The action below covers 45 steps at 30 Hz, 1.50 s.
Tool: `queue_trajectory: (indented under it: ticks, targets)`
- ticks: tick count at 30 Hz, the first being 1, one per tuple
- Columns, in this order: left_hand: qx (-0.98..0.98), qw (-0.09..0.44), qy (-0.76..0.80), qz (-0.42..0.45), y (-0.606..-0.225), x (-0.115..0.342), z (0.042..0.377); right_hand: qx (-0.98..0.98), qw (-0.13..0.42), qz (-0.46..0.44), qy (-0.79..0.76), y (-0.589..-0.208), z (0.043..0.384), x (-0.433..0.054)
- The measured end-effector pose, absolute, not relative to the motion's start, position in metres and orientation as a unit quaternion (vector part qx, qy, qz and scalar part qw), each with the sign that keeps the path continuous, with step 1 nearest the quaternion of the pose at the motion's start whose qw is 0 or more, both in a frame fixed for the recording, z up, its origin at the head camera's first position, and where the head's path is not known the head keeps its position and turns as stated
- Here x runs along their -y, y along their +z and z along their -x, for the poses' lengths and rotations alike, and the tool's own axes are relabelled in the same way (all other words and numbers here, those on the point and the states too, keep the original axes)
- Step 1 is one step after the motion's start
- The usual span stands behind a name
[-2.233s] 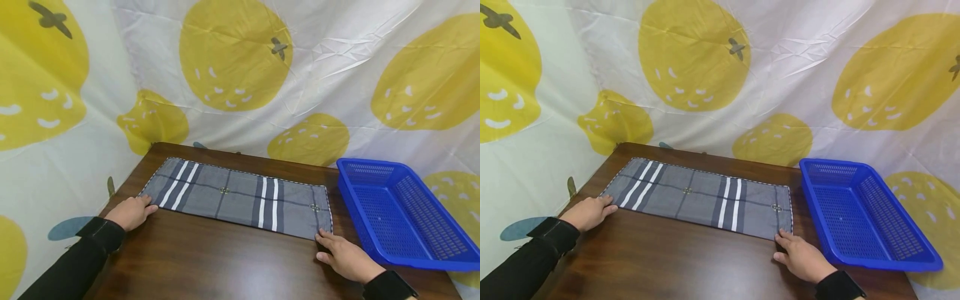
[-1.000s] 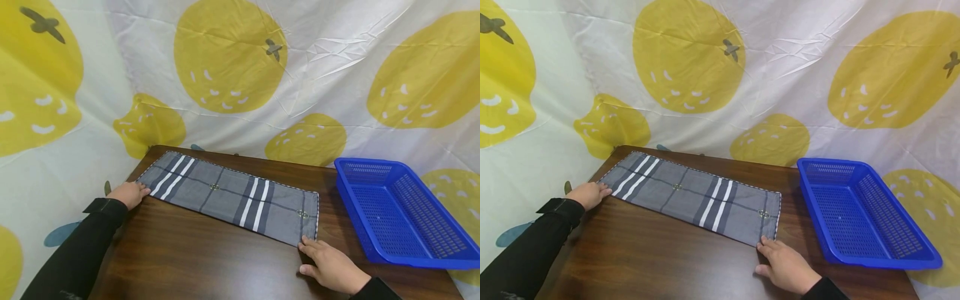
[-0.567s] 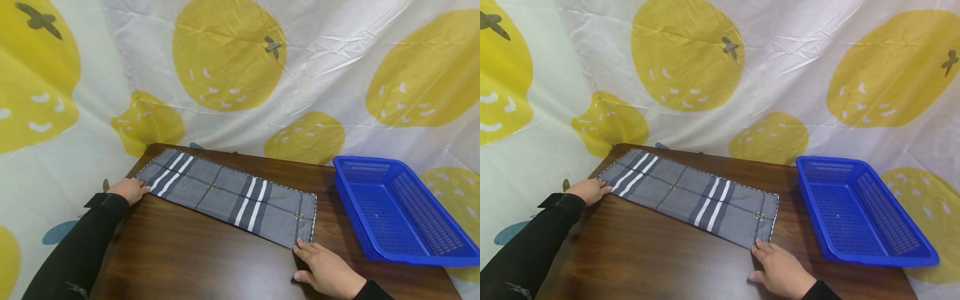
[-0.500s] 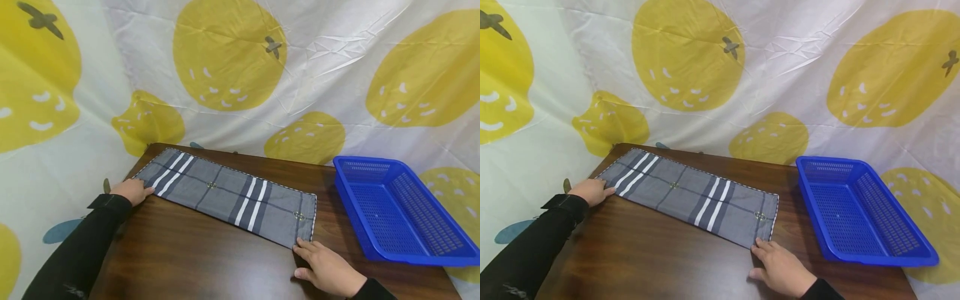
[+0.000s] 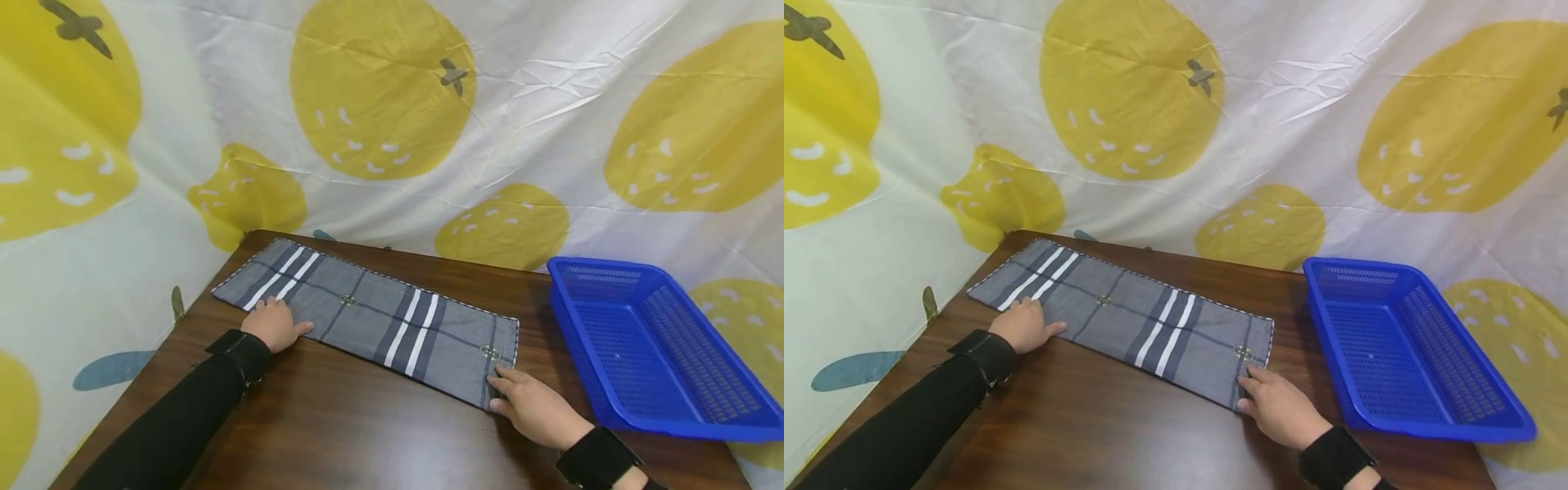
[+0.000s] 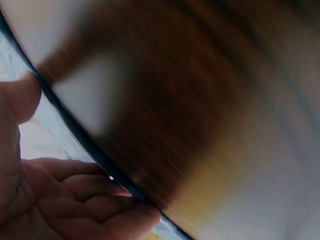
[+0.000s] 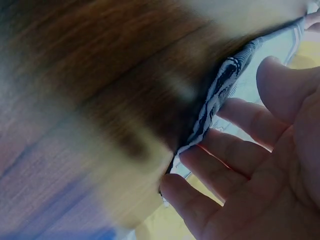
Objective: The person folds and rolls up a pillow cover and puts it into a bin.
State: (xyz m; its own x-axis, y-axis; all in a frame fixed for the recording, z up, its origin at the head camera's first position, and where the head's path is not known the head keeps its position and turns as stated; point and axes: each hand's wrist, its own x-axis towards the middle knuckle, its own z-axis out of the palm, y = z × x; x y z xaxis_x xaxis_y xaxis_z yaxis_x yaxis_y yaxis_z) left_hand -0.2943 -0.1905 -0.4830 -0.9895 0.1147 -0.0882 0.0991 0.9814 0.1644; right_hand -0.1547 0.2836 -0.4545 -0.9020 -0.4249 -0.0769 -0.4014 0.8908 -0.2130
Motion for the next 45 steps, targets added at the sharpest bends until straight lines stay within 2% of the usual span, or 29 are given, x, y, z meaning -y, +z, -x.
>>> queue_trajectory:
  ticks: [11,19,22,26,28,33,35,38,41,45]
  targets:
    - [-0.993,0.062,0.065,-0.082,-0.483,0.217,0.311,-0.963,0.064,0.252,-0.077,-0.456,0.144,-0.267]
    - [-0.990,0.072,0.088,-0.085,-0.480,0.240,0.314,-0.951,0.032,0.306,-0.038,-0.458,0.127,-0.249]
    - [-0.989,0.070,0.090,-0.096,-0.482,0.247,0.317,-0.948,0.037,0.315,-0.031,-0.456,0.124,-0.245]
    - [-0.990,0.040,0.085,-0.105,-0.491,0.252,0.319,-0.947,0.062,0.313,-0.046,-0.449,0.129,-0.242]
    - [-0.991,0.017,0.081,-0.108,-0.490,0.245,0.315,-0.947,0.051,0.310,-0.059,-0.446,0.134,-0.245]
    - [-0.977,-0.079,0.094,-0.173,-0.473,0.183,0.286,-0.960,-0.062,0.263,-0.068,-0.446,0.157,-0.254]
    - [-0.957,-0.126,0.098,-0.241,-0.465,0.145,0.268,-0.968,-0.093,0.222,-0.070,-0.448,0.167,-0.255]
    - [-0.910,-0.172,0.096,-0.364,-0.459,0.084,0.233,-0.975,-0.106,0.178,-0.076,-0.453,0.181,-0.257]
    - [-0.860,-0.185,0.083,-0.469,-0.456,0.032,0.195,-0.976,-0.106,0.176,-0.067,-0.457,0.191,-0.258]
    - [-0.832,-0.159,0.037,-0.530,-0.462,-0.020,0.159,-0.976,-0.100,0.187,-0.057,-0.461,0.201,-0.260]
